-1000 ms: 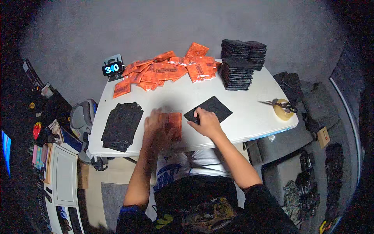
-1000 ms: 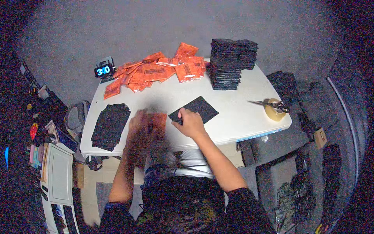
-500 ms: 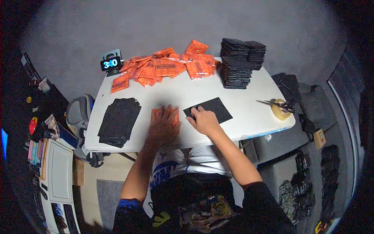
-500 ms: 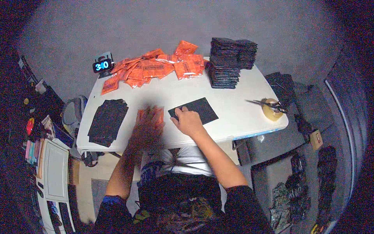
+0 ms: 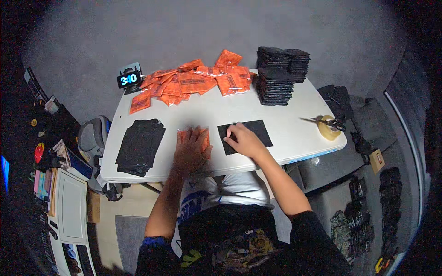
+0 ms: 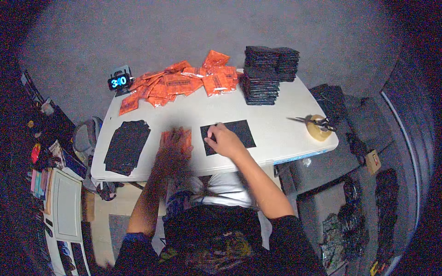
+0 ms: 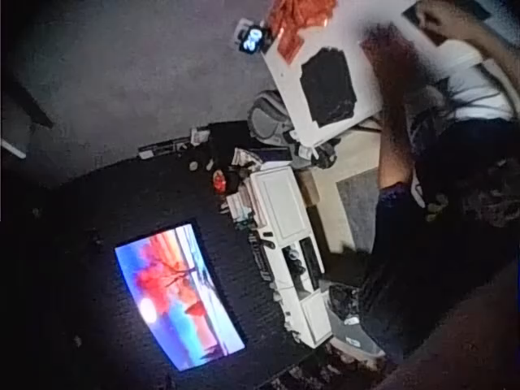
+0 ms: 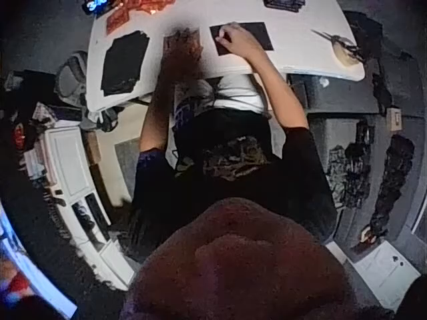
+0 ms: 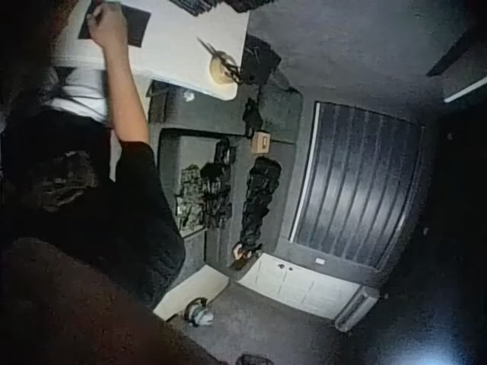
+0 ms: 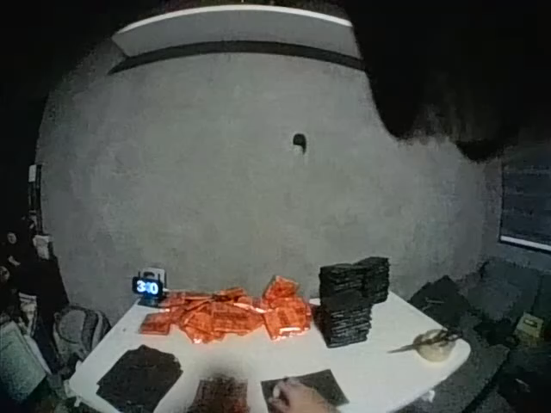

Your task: Packing orange packets into black mailing envelopes at a table.

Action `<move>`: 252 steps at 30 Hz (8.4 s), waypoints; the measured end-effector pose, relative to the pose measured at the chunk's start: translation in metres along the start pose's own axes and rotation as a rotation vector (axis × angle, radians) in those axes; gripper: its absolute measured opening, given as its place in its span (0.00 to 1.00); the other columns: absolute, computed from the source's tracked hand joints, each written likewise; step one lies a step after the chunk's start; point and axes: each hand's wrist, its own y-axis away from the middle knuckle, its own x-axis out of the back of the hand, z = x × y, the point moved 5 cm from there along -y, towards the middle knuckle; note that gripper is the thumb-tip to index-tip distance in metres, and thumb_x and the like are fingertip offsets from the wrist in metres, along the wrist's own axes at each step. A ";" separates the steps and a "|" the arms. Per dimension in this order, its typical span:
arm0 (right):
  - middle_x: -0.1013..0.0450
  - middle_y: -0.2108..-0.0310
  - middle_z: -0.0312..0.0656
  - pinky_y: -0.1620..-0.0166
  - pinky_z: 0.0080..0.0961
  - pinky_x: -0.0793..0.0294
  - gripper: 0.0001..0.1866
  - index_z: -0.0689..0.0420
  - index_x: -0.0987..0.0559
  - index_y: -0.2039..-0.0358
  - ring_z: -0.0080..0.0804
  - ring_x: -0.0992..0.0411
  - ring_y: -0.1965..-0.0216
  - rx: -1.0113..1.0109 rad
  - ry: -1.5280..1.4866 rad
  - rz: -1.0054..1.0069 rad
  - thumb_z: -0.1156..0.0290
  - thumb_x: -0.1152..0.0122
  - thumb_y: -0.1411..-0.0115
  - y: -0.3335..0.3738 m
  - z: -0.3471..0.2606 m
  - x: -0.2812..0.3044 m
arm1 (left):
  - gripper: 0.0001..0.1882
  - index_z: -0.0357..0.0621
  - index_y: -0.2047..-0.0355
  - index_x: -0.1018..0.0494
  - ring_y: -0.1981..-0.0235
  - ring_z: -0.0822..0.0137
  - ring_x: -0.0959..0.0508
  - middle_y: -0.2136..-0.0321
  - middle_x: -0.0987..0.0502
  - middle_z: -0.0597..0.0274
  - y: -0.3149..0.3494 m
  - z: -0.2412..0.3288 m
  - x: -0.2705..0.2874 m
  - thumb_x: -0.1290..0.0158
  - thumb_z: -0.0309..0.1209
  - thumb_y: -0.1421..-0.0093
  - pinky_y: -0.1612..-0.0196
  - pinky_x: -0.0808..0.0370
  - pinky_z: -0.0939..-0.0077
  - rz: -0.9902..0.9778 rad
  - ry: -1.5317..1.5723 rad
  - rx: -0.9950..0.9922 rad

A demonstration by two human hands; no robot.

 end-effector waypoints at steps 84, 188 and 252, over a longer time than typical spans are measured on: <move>0.29 0.83 0.42 0.72 0.35 0.28 0.26 0.59 0.27 0.79 0.34 0.31 0.81 -0.197 -0.339 0.330 0.52 0.24 0.40 0.004 -0.002 0.005 | 0.19 0.47 0.49 0.18 0.27 0.29 0.45 0.30 0.41 0.35 -0.029 0.044 -0.001 0.39 0.28 0.43 0.28 0.44 0.34 0.112 0.238 -0.144; 0.22 0.77 0.52 0.67 0.51 0.22 0.12 0.57 0.24 0.79 0.59 0.22 0.73 0.086 -0.070 0.261 0.66 0.35 0.42 -0.021 -0.039 -0.021 | 0.07 0.42 0.63 0.20 0.64 0.56 0.13 0.67 0.14 0.52 -0.030 -0.052 -0.034 0.37 0.32 0.37 0.59 0.17 0.61 0.133 0.584 0.147; 0.23 0.65 0.52 0.65 0.50 0.17 0.07 0.58 0.24 0.60 0.56 0.19 0.68 0.265 0.139 0.301 0.68 0.41 0.33 -0.037 -0.074 -0.015 | 0.14 0.45 0.56 0.30 0.62 0.45 0.17 0.65 0.24 0.50 -0.043 -0.033 -0.009 0.40 0.25 0.41 0.59 0.21 0.53 0.192 0.622 0.399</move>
